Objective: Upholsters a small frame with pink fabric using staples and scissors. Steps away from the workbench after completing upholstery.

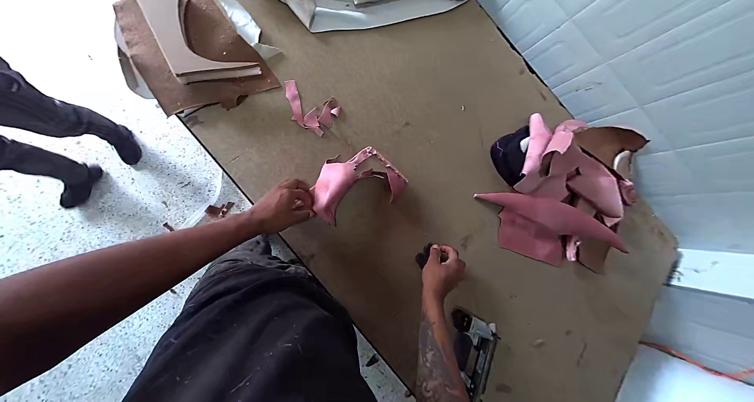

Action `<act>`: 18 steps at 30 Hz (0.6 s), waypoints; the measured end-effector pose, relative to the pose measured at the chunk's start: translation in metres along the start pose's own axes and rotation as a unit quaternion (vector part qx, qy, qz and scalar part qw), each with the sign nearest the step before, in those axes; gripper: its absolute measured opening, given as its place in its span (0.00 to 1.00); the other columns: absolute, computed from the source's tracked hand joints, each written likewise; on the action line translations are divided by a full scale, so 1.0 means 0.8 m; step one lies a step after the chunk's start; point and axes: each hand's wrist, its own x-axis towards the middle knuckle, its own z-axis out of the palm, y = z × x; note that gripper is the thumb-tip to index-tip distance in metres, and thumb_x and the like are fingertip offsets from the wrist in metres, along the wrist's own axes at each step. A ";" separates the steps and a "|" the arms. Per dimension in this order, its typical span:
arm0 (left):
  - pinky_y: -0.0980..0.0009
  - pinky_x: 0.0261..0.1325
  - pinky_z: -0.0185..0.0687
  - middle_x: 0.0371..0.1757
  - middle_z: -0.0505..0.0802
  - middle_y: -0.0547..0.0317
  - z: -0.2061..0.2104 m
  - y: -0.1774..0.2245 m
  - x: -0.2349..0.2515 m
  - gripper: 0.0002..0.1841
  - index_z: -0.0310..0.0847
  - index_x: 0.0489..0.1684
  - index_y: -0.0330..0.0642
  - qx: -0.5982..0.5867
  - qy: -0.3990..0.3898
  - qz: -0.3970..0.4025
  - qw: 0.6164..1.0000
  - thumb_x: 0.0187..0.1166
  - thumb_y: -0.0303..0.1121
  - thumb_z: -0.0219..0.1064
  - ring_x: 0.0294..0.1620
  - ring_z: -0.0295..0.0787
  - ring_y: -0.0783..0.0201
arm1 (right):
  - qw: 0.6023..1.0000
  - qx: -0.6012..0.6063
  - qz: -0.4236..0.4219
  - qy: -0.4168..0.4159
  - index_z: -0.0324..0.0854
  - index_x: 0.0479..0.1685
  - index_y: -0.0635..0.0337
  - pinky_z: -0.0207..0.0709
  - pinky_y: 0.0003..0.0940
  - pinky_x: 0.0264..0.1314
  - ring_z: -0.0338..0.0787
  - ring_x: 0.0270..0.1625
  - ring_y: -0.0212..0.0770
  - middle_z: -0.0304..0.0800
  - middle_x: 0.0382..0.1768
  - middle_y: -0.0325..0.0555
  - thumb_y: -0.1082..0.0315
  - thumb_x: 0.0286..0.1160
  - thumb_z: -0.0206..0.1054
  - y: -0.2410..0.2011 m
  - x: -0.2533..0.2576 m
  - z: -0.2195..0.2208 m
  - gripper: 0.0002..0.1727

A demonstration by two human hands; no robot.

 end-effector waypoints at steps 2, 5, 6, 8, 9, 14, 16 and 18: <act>0.60 0.71 0.82 0.62 0.88 0.73 -0.001 0.004 -0.015 0.12 0.93 0.44 0.61 -0.023 0.008 0.005 1.000 0.74 0.53 0.74 0.67 0.82 0.70 | 0.998 -0.014 -0.054 -0.002 0.91 0.47 0.54 0.77 0.64 0.62 0.86 0.56 0.60 0.89 0.47 0.56 0.50 0.77 0.70 -0.014 -0.018 0.008 0.17; 0.60 0.51 0.88 0.47 0.89 0.69 0.000 0.016 -0.029 0.11 0.89 0.39 0.56 0.000 0.036 -0.007 0.999 0.75 0.51 0.74 0.46 0.86 0.69 | 0.991 0.018 -0.131 0.020 0.90 0.48 0.55 0.76 0.59 0.70 0.85 0.62 0.57 0.88 0.52 0.53 0.53 0.73 0.74 0.011 -0.061 0.005 0.16; 0.59 0.45 0.88 0.42 0.87 0.69 -0.001 0.022 -0.029 0.12 0.86 0.35 0.56 0.022 0.036 -0.019 0.999 0.76 0.51 0.73 0.40 0.86 0.68 | 0.990 0.031 -0.131 0.028 0.89 0.50 0.57 0.75 0.59 0.72 0.83 0.64 0.59 0.87 0.54 0.56 0.54 0.71 0.76 0.022 -0.072 -0.002 0.18; 0.54 0.39 0.86 0.32 0.87 0.68 -0.001 0.037 -0.020 0.19 0.85 0.27 0.56 0.056 -0.002 -0.082 0.995 0.77 0.60 0.68 0.34 0.86 0.65 | 0.994 0.029 -0.094 0.040 0.89 0.47 0.59 0.76 0.59 0.69 0.82 0.64 0.62 0.84 0.55 0.60 0.51 0.67 0.80 0.048 -0.091 -0.017 0.21; 0.50 0.36 0.85 0.26 0.88 0.65 0.000 0.046 -0.011 0.26 0.86 0.24 0.55 0.062 -0.040 -0.125 0.989 0.77 0.66 0.64 0.31 0.88 0.61 | 0.996 0.022 -0.075 0.043 0.89 0.45 0.59 0.77 0.58 0.68 0.82 0.62 0.61 0.84 0.54 0.60 0.50 0.66 0.80 0.062 -0.101 -0.024 0.21; 0.40 0.39 0.86 0.28 0.90 0.54 0.019 0.072 0.035 0.34 0.84 0.24 0.49 0.079 -0.149 -0.189 0.967 0.71 0.75 0.60 0.37 0.91 0.49 | 1.000 -0.017 0.004 -0.014 0.90 0.51 0.58 0.79 0.58 0.69 0.84 0.65 0.59 0.85 0.58 0.60 0.51 0.66 0.82 0.074 -0.131 -0.062 0.23; 0.42 0.38 0.84 0.27 0.89 0.57 0.022 0.068 0.051 0.26 0.85 0.25 0.51 0.067 -0.147 -0.142 0.977 0.73 0.66 0.67 0.34 0.90 0.52 | 0.998 -0.018 0.053 -0.036 0.86 0.60 0.61 0.81 0.58 0.65 0.88 0.58 0.56 0.88 0.54 0.58 0.52 0.65 0.83 0.068 -0.133 -0.067 0.28; 0.45 0.35 0.82 0.24 0.86 0.59 0.021 0.056 0.066 0.23 0.82 0.23 0.51 0.031 -0.165 -0.082 0.982 0.75 0.60 0.69 0.30 0.86 0.54 | 0.996 -0.025 0.078 -0.041 0.84 0.63 0.63 0.82 0.58 0.62 0.89 0.54 0.55 0.89 0.51 0.57 0.52 0.65 0.82 0.066 -0.134 -0.064 0.31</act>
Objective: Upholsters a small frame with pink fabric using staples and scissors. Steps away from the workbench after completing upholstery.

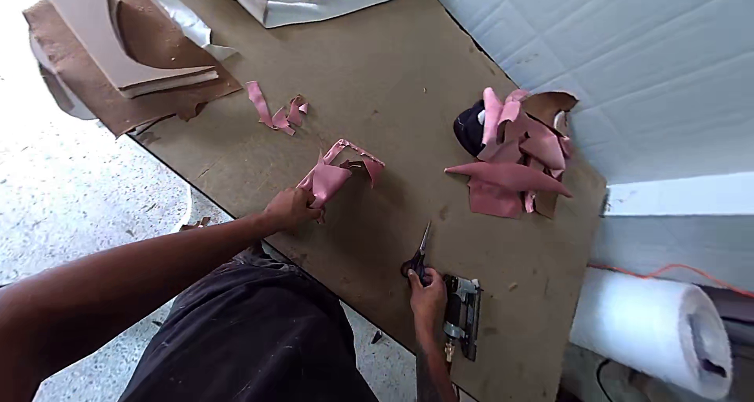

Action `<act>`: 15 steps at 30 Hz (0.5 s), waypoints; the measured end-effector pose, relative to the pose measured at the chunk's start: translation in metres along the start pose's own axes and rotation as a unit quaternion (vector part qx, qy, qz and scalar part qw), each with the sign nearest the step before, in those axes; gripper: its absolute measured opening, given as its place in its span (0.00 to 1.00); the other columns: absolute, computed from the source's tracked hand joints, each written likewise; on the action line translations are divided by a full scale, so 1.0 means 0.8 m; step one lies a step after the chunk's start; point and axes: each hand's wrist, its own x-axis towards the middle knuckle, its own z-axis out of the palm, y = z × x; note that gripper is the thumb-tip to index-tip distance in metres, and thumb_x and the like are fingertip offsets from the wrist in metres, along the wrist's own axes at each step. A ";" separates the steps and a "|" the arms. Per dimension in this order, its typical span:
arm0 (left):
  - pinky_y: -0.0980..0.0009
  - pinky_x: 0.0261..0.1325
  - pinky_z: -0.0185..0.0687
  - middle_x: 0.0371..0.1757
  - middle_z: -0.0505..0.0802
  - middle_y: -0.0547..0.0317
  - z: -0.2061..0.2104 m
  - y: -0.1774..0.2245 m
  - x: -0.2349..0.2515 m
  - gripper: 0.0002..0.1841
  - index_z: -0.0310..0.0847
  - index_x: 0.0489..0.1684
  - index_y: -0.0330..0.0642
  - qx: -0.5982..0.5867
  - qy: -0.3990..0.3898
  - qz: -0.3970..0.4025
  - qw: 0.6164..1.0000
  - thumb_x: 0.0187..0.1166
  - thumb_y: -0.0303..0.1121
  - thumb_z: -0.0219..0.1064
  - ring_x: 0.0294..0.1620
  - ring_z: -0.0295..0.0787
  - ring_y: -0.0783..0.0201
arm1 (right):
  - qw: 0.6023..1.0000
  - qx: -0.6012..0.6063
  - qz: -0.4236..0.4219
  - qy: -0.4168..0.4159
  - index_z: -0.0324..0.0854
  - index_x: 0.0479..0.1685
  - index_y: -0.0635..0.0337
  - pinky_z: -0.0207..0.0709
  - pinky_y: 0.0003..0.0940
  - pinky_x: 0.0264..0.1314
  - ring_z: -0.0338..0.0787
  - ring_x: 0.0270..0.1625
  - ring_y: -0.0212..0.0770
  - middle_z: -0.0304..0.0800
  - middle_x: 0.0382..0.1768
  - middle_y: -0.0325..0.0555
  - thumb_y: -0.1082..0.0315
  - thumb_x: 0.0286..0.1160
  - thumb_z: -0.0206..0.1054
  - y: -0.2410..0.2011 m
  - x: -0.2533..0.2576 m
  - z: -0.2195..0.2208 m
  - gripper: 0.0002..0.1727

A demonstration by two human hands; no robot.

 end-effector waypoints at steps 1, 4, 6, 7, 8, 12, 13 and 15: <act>0.46 0.35 0.82 0.23 0.85 0.59 -0.002 -0.009 0.007 0.23 0.82 0.22 0.50 -0.019 -0.011 0.030 0.999 0.75 0.59 0.70 0.29 0.85 0.55 | 1.000 -0.015 0.011 -0.003 0.85 0.61 0.62 0.81 0.58 0.63 0.88 0.56 0.56 0.89 0.52 0.59 0.52 0.63 0.84 -0.004 -0.001 0.001 0.30; 0.52 0.33 0.81 0.20 0.86 0.61 -0.013 -0.033 0.018 0.21 0.81 0.19 0.49 -0.093 -0.050 0.078 0.991 0.76 0.53 0.72 0.25 0.84 0.61 | 0.996 -0.068 0.055 -0.022 0.88 0.54 0.59 0.78 0.62 0.69 0.84 0.65 0.61 0.85 0.59 0.61 0.55 0.56 0.86 -0.021 -0.013 -0.001 0.27; 0.57 0.33 0.86 0.22 0.90 0.61 -0.027 -0.042 0.018 0.18 0.84 0.22 0.47 -0.163 -0.083 0.073 0.980 0.79 0.49 0.71 0.24 0.88 0.63 | 0.994 -0.086 0.057 -0.030 0.88 0.51 0.60 0.79 0.61 0.67 0.86 0.64 0.59 0.88 0.58 0.59 0.55 0.60 0.82 -0.020 -0.028 0.007 0.23; 0.59 0.33 0.88 0.23 0.92 0.59 -0.034 -0.051 0.015 0.17 0.86 0.25 0.45 -0.199 -0.101 0.065 0.973 0.81 0.46 0.69 0.24 0.89 0.63 | 0.994 -0.086 0.057 -0.043 0.90 0.49 0.61 0.79 0.60 0.69 0.86 0.66 0.58 0.88 0.59 0.59 0.56 0.63 0.81 -0.018 -0.035 0.011 0.21; 0.60 0.34 0.90 0.25 0.93 0.57 -0.038 -0.059 0.016 0.17 0.88 0.27 0.43 -0.235 -0.115 0.058 0.964 0.83 0.45 0.69 0.24 0.91 0.62 | 0.993 -0.088 0.061 -0.058 0.90 0.46 0.61 0.78 0.60 0.71 0.85 0.68 0.58 0.87 0.61 0.59 0.57 0.63 0.81 -0.017 -0.041 0.012 0.19; 0.57 0.40 0.95 0.29 0.96 0.55 -0.036 -0.065 0.027 0.16 0.90 0.33 0.42 -0.281 -0.157 0.042 0.946 0.82 0.46 0.71 0.29 0.96 0.59 | 0.973 -0.053 0.146 -0.170 0.93 0.40 0.56 0.88 0.55 0.48 0.92 0.44 0.48 0.93 0.43 0.50 0.54 0.63 0.78 -0.034 -0.075 -0.012 0.16; 0.56 0.40 0.95 0.29 0.96 0.56 -0.036 -0.066 0.029 0.17 0.90 0.33 0.42 -0.262 -0.163 0.041 0.950 0.81 0.48 0.71 0.29 0.96 0.59 | 0.964 0.007 0.170 -0.206 0.93 0.44 0.56 0.87 0.51 0.40 0.92 0.36 0.46 0.94 0.37 0.48 0.55 0.67 0.75 -0.048 -0.087 -0.019 0.15; 0.55 0.38 0.93 0.27 0.95 0.59 -0.035 -0.063 0.032 0.19 0.88 0.31 0.46 -0.212 -0.170 0.040 0.962 0.81 0.52 0.69 0.27 0.94 0.61 | 0.945 0.144 0.173 -0.239 0.93 0.51 0.59 0.88 0.44 0.39 0.92 0.37 0.42 0.95 0.39 0.47 0.59 0.71 0.71 -0.079 -0.124 -0.032 0.16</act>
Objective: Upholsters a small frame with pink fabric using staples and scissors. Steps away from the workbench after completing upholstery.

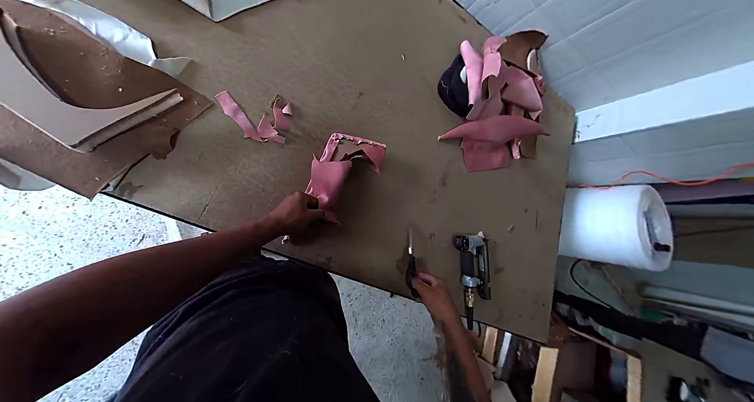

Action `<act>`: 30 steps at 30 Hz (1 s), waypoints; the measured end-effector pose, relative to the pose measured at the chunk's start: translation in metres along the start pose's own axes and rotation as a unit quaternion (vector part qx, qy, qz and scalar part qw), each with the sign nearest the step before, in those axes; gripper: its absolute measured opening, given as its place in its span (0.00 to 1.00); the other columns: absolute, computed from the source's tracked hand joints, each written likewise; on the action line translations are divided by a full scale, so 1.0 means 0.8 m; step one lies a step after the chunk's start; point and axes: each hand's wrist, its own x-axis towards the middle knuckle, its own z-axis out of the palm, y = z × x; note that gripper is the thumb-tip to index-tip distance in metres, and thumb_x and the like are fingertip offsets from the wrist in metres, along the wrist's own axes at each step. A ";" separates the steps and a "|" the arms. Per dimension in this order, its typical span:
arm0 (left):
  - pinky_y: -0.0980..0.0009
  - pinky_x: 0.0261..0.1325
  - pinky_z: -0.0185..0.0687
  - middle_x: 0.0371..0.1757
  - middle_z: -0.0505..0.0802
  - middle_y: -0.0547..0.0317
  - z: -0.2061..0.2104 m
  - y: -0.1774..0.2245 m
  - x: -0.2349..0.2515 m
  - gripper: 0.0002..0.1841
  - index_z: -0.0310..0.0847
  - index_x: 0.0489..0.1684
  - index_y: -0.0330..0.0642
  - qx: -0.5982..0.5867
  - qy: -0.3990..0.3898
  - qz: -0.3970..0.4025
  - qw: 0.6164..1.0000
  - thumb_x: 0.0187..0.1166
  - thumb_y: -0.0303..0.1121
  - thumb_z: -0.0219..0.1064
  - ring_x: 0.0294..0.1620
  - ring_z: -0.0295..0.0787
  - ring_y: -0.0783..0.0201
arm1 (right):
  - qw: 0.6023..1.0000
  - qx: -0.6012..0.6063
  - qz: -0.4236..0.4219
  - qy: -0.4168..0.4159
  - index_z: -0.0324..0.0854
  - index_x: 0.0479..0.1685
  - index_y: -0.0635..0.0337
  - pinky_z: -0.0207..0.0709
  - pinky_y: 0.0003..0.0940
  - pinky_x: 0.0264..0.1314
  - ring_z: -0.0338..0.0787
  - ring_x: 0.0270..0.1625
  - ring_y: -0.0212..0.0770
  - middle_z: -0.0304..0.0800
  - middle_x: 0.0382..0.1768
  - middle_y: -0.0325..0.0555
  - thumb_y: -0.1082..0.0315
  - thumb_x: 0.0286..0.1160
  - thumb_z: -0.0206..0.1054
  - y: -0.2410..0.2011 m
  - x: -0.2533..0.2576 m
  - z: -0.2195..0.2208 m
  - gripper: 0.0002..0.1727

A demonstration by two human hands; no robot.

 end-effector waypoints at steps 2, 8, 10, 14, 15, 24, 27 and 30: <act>0.52 0.36 0.91 0.25 0.94 0.59 0.003 0.003 0.000 0.20 0.88 0.30 0.47 0.029 -0.001 -0.004 1.000 0.82 0.54 0.68 0.26 0.93 0.60 | 0.995 0.024 -0.099 0.013 0.92 0.48 0.57 0.89 0.40 0.44 0.93 0.41 0.38 0.95 0.42 0.42 0.60 0.70 0.70 -0.014 -0.039 0.031 0.14; 0.52 0.33 0.88 0.25 0.92 0.60 0.004 0.014 -0.009 0.20 0.87 0.30 0.48 0.052 -0.002 0.004 0.999 0.82 0.54 0.66 0.24 0.90 0.60 | 0.961 -0.134 -0.210 0.120 0.89 0.55 0.48 0.88 0.40 0.44 0.86 0.50 0.35 0.82 0.52 0.39 0.36 0.53 0.80 -0.059 -0.085 0.132 0.33; 0.51 0.34 0.86 0.23 0.89 0.60 0.008 0.017 -0.011 0.20 0.86 0.27 0.49 0.078 0.000 0.017 0.997 0.82 0.55 0.66 0.25 0.88 0.60 | 0.958 -0.165 -0.195 0.133 0.88 0.58 0.47 0.89 0.42 0.44 0.86 0.52 0.36 0.81 0.54 0.40 0.30 0.49 0.80 -0.063 -0.077 0.156 0.39; 0.48 0.35 0.83 0.22 0.86 0.61 0.024 0.018 -0.014 0.22 0.84 0.24 0.50 0.136 0.000 0.037 0.990 0.81 0.57 0.64 0.27 0.86 0.59 | 0.954 -0.168 -0.197 0.153 0.89 0.54 0.49 0.88 0.44 0.44 0.86 0.51 0.40 0.82 0.51 0.42 0.26 0.46 0.78 -0.082 -0.049 0.200 0.41; 0.49 0.35 0.82 0.22 0.85 0.61 0.026 0.014 -0.013 0.23 0.84 0.24 0.50 0.141 0.000 0.048 0.989 0.82 0.57 0.64 0.27 0.85 0.59 | 0.952 -0.168 -0.199 0.158 0.89 0.53 0.48 0.87 0.44 0.45 0.85 0.51 0.40 0.81 0.51 0.42 0.25 0.46 0.77 -0.087 -0.043 0.210 0.41; 0.62 0.38 0.88 0.24 0.90 0.66 0.020 -0.021 -0.016 0.21 0.88 0.28 0.50 0.049 -0.011 0.119 0.992 0.83 0.56 0.67 0.28 0.88 0.68 | 0.955 -0.153 -0.189 0.172 0.90 0.49 0.47 0.85 0.43 0.39 0.85 0.46 0.40 0.80 0.48 0.42 0.24 0.48 0.75 -0.090 -0.046 0.234 0.39; 0.64 0.36 0.87 0.23 0.90 0.67 0.016 -0.024 -0.014 0.21 0.88 0.26 0.49 0.040 -0.017 0.143 0.989 0.84 0.54 0.67 0.26 0.87 0.69 | 0.956 -0.142 -0.182 0.179 0.89 0.48 0.47 0.85 0.46 0.39 0.85 0.45 0.41 0.80 0.48 0.42 0.26 0.46 0.75 -0.105 -0.040 0.242 0.38; 0.64 0.38 0.90 0.24 0.91 0.66 0.012 -0.021 -0.017 0.20 0.89 0.26 0.48 0.013 -0.024 0.153 0.988 0.84 0.51 0.68 0.27 0.89 0.68 | 0.962 -0.140 -0.165 0.168 0.89 0.48 0.46 0.86 0.47 0.39 0.86 0.45 0.41 0.82 0.47 0.41 0.27 0.50 0.74 -0.106 -0.040 0.251 0.36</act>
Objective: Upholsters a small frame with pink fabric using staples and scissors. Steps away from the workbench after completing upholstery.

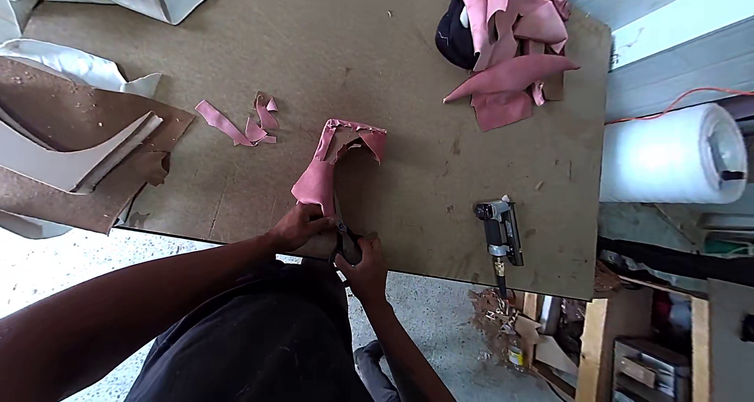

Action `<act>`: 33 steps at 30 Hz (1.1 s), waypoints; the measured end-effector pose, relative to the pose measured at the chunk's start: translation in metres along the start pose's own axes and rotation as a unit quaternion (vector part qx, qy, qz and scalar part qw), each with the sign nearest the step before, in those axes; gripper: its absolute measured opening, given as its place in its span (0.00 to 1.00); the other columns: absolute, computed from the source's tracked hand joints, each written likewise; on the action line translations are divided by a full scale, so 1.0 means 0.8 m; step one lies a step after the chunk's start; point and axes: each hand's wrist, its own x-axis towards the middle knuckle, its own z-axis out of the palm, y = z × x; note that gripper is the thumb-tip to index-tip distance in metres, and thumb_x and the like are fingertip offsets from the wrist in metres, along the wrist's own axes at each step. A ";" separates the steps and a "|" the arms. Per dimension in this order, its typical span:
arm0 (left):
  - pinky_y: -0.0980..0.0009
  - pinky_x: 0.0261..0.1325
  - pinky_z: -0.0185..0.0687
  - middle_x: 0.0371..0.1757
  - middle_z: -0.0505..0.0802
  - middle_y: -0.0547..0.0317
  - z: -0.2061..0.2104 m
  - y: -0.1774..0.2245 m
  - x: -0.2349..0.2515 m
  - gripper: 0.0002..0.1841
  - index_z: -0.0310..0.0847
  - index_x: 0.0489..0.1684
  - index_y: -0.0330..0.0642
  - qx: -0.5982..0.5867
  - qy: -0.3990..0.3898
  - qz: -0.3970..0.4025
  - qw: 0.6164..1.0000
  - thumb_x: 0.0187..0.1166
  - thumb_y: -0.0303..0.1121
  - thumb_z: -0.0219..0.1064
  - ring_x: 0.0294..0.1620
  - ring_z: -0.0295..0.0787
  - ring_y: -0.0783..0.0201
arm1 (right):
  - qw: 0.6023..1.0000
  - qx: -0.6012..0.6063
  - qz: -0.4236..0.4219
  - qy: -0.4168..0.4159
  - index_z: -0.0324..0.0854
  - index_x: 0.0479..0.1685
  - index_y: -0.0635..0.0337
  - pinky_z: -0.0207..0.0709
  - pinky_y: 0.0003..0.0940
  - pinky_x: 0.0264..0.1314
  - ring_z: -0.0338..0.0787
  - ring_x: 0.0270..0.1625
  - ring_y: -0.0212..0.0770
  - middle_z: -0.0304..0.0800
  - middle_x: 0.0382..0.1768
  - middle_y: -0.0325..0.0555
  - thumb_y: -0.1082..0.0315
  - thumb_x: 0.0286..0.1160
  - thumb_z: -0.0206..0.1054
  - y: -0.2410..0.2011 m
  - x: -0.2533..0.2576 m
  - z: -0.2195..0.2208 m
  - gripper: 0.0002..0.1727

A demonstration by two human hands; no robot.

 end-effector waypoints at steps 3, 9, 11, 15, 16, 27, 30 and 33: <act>0.64 0.41 0.90 0.26 0.92 0.66 -0.003 -0.003 0.001 0.18 0.89 0.28 0.48 -0.012 -0.001 0.017 1.000 0.84 0.50 0.68 0.30 0.90 0.69 | 0.999 0.038 -0.038 0.001 0.90 0.39 0.48 0.88 0.45 0.40 0.89 0.40 0.38 0.86 0.37 0.38 0.38 0.63 0.75 0.002 -0.010 0.004 0.23; 0.65 0.41 0.89 0.26 0.92 0.64 -0.004 -0.006 -0.002 0.18 0.89 0.28 0.45 -0.051 -0.009 0.033 0.998 0.86 0.46 0.66 0.30 0.90 0.68 | 1.000 0.028 0.014 0.005 0.91 0.37 0.48 0.87 0.43 0.36 0.88 0.35 0.36 0.87 0.33 0.35 0.45 0.70 0.72 -0.026 -0.039 0.021 0.17; 0.66 0.39 0.87 0.25 0.91 0.63 -0.007 -0.007 -0.003 0.19 0.89 0.27 0.45 -0.063 -0.026 0.033 0.997 0.87 0.47 0.65 0.29 0.88 0.68 | 0.997 0.028 0.035 0.057 0.90 0.39 0.49 0.87 0.47 0.34 0.89 0.37 0.39 0.88 0.38 0.39 0.39 0.62 0.74 -0.052 -0.034 0.031 0.23; 0.66 0.30 0.81 0.21 0.87 0.60 -0.009 -0.004 -0.002 0.20 0.85 0.23 0.43 -0.113 -0.033 0.026 0.993 0.88 0.43 0.63 0.22 0.83 0.66 | 0.989 0.073 0.104 0.078 0.88 0.47 0.46 0.85 0.52 0.39 0.88 0.45 0.43 0.85 0.46 0.40 0.31 0.50 0.79 -0.097 -0.008 0.043 0.33; 0.66 0.29 0.80 0.21 0.88 0.60 -0.012 -0.004 -0.001 0.20 0.85 0.22 0.42 -0.125 -0.034 0.022 0.991 0.88 0.42 0.63 0.21 0.83 0.66 | 0.987 0.089 0.108 0.079 0.88 0.46 0.45 0.84 0.51 0.40 0.87 0.45 0.42 0.85 0.45 0.38 0.32 0.52 0.80 -0.101 -0.005 0.048 0.30; 0.55 0.31 0.77 0.17 0.81 0.65 -0.030 0.018 -0.001 0.22 0.77 0.16 0.49 0.130 -0.108 0.027 0.985 0.85 0.46 0.59 0.23 0.81 0.64 | 0.992 0.075 0.054 0.087 0.86 0.45 0.46 0.84 0.51 0.44 0.86 0.49 0.44 0.83 0.45 0.41 0.40 0.59 0.81 -0.110 0.016 0.051 0.24; 0.52 0.32 0.79 0.18 0.81 0.64 -0.040 0.037 0.003 0.21 0.78 0.18 0.51 0.187 -0.129 0.023 0.973 0.85 0.48 0.57 0.24 0.82 0.62 | 0.990 0.070 0.043 0.115 0.88 0.41 0.46 0.87 0.49 0.45 0.90 0.47 0.40 0.88 0.44 0.37 0.47 0.67 0.77 -0.110 0.018 0.065 0.15; 0.50 0.34 0.80 0.20 0.83 0.62 -0.041 0.060 0.003 0.21 0.80 0.20 0.50 0.197 -0.148 -0.011 0.969 0.85 0.49 0.57 0.27 0.84 0.60 | 0.985 0.076 0.040 0.151 0.88 0.38 0.45 0.88 0.47 0.45 0.90 0.47 0.38 0.89 0.44 0.35 0.48 0.67 0.77 -0.113 0.017 0.067 0.13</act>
